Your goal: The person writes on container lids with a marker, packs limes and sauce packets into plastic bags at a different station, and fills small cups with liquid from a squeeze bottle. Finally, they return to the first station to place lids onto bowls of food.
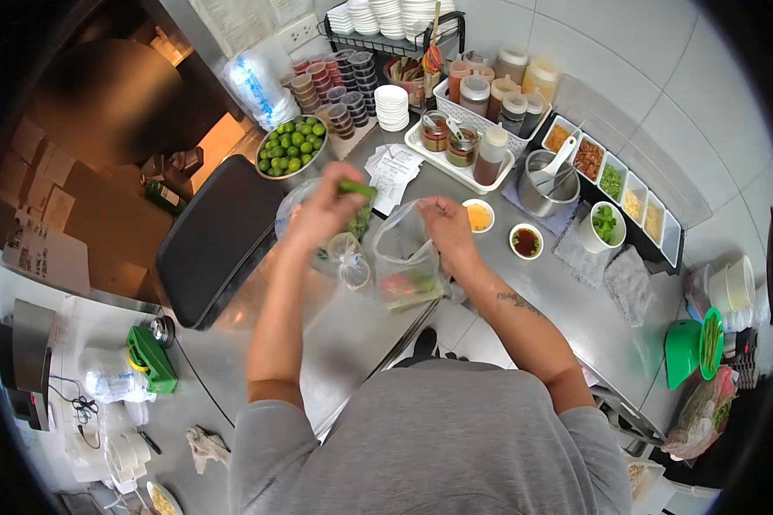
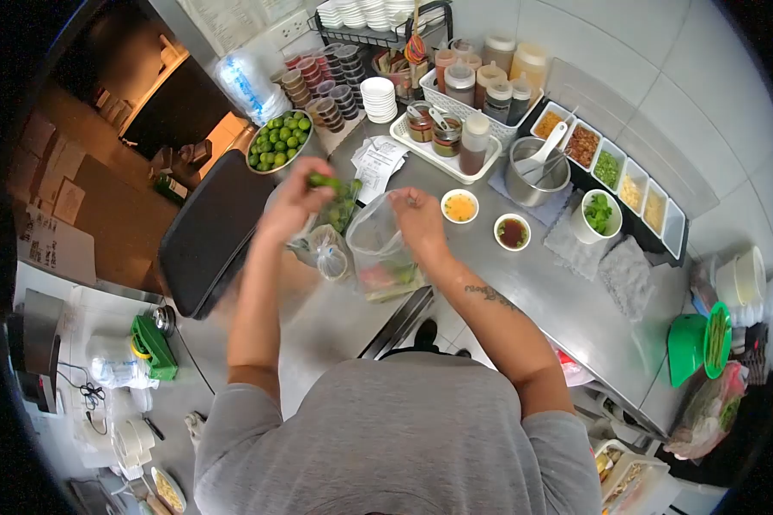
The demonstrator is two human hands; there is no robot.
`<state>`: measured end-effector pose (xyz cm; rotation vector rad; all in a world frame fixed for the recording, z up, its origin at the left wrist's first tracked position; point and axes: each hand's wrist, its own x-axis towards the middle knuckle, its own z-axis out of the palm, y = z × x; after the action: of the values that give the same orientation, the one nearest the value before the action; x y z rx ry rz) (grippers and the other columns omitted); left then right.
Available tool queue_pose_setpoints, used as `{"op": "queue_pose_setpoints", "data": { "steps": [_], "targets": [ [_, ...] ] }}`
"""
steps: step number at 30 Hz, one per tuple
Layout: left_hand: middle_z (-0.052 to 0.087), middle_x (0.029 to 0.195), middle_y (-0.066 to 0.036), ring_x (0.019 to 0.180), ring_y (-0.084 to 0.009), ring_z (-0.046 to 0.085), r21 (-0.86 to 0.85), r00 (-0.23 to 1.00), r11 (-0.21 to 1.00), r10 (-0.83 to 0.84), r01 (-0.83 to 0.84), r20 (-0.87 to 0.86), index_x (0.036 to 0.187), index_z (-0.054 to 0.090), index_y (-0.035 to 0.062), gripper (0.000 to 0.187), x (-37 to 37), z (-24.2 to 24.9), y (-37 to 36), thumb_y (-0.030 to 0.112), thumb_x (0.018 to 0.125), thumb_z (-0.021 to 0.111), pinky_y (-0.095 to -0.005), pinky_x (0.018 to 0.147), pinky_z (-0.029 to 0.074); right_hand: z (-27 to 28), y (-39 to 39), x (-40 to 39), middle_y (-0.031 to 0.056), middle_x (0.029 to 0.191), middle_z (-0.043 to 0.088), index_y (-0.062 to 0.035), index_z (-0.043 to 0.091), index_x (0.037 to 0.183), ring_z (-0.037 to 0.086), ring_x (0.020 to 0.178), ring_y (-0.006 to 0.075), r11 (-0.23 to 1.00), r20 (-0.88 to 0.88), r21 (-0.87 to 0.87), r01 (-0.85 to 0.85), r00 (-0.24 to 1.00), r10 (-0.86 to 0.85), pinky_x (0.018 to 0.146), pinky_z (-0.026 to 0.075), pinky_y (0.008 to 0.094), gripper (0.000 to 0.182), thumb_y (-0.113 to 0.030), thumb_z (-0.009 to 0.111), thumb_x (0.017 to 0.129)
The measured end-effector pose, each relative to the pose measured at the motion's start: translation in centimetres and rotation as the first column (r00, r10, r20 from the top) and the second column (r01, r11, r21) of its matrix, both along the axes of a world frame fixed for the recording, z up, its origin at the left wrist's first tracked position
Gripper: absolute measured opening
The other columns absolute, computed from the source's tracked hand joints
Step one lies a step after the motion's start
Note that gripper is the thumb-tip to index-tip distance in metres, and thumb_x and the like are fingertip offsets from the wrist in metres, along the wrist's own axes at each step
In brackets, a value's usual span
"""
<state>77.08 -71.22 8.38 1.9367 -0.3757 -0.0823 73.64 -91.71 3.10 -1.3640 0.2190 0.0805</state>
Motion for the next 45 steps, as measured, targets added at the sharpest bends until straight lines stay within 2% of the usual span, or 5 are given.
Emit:
{"op": "queue_pose_setpoints", "data": {
  "steps": [15, 33, 37, 40, 45],
  "targets": [
    [0.059, 0.084, -0.020, 0.079, -0.0397, 0.059, 0.506, 0.871, 0.857, -0.173, -0.097, 0.460, 0.088, 0.052, 0.0003, 0.019, -6.2, 3.5, -5.8, 0.017, 0.084, 0.060, -0.0462, 0.063, 0.046, 7.0, -2.8, -0.7, 0.0000, 0.085, 0.059, -0.0029, 0.060, 0.100, 0.048, 0.069, 0.0049, 0.947, 0.403, -0.100, -0.304, 0.858, 0.318, 0.061, 0.039, 0.0194, 0.018, -0.017, 0.059, 0.088],
    [0.054, 0.083, -0.011, 0.070, -0.0237, 0.052, -0.167, 0.685, 0.899, 0.418, -0.404, 0.596, 0.080, 0.055, 0.0010, 0.004, -8.3, 0.7, -8.6, -0.002, 0.082, 0.057, -0.0315, 0.061, 0.043, -9.2, -0.3, -3.5, 0.0138, 0.111, 0.051, -0.0009, 0.055, 0.109, 0.041, 0.111, 0.0337, 0.537, 0.516, -0.808, 0.241, 0.729, 0.450, 0.096, 0.030, 0.0459, 0.053, -0.014, 0.071, 0.061],
    [0.056, 0.088, -0.013, 0.085, -0.0293, 0.054, 0.509, 0.492, 0.839, -0.367, -0.191, 0.789, 0.083, 0.059, 0.0012, 0.006, -11.9, 1.7, -10.5, 0.001, 0.079, 0.055, -0.0377, 0.072, 0.044, -9.6, -0.4, -4.2, 0.0126, 0.111, 0.052, -0.0015, 0.055, 0.108, 0.043, 0.108, 0.0328, 0.524, 0.541, -0.805, 0.279, 0.708, 0.454, 0.095, 0.031, 0.0447, 0.047, -0.011, 0.069, 0.064],
    [0.059, 0.085, -0.015, 0.086, -0.0320, 0.056, 0.943, 0.766, 0.202, -0.551, -0.264, 0.332, 0.089, 0.062, 0.0011, 0.018, -8.8, -4.7, -8.5, 0.010, 0.074, 0.056, -0.0388, 0.072, 0.044, -9.9, -0.7, -3.8, 0.0130, 0.111, 0.052, -0.0021, 0.054, 0.106, 0.044, 0.105, 0.0334, 0.534, 0.561, -0.792, 0.298, 0.699, 0.442, 0.094, 0.032, 0.0443, 0.041, -0.011, 0.066, 0.068],
    [0.063, 0.074, -0.011, 0.068, -0.0253, 0.059, 0.845, 0.822, 0.508, -0.544, 0.166, 0.166, 0.087, 0.064, 0.0010, 0.022, -3.7, -8.7, -6.1, 0.019, 0.076, 0.059, -0.0353, 0.061, 0.045, -7.4, -1.5, -5.0, 0.0146, 0.109, 0.052, -0.0030, 0.056, 0.097, 0.047, 0.101, 0.0337, 0.561, 0.589, -0.754, 0.343, 0.732, 0.344, 0.090, 0.036, 0.0429, 0.029, -0.020, 0.065, 0.076]
  ]
}}
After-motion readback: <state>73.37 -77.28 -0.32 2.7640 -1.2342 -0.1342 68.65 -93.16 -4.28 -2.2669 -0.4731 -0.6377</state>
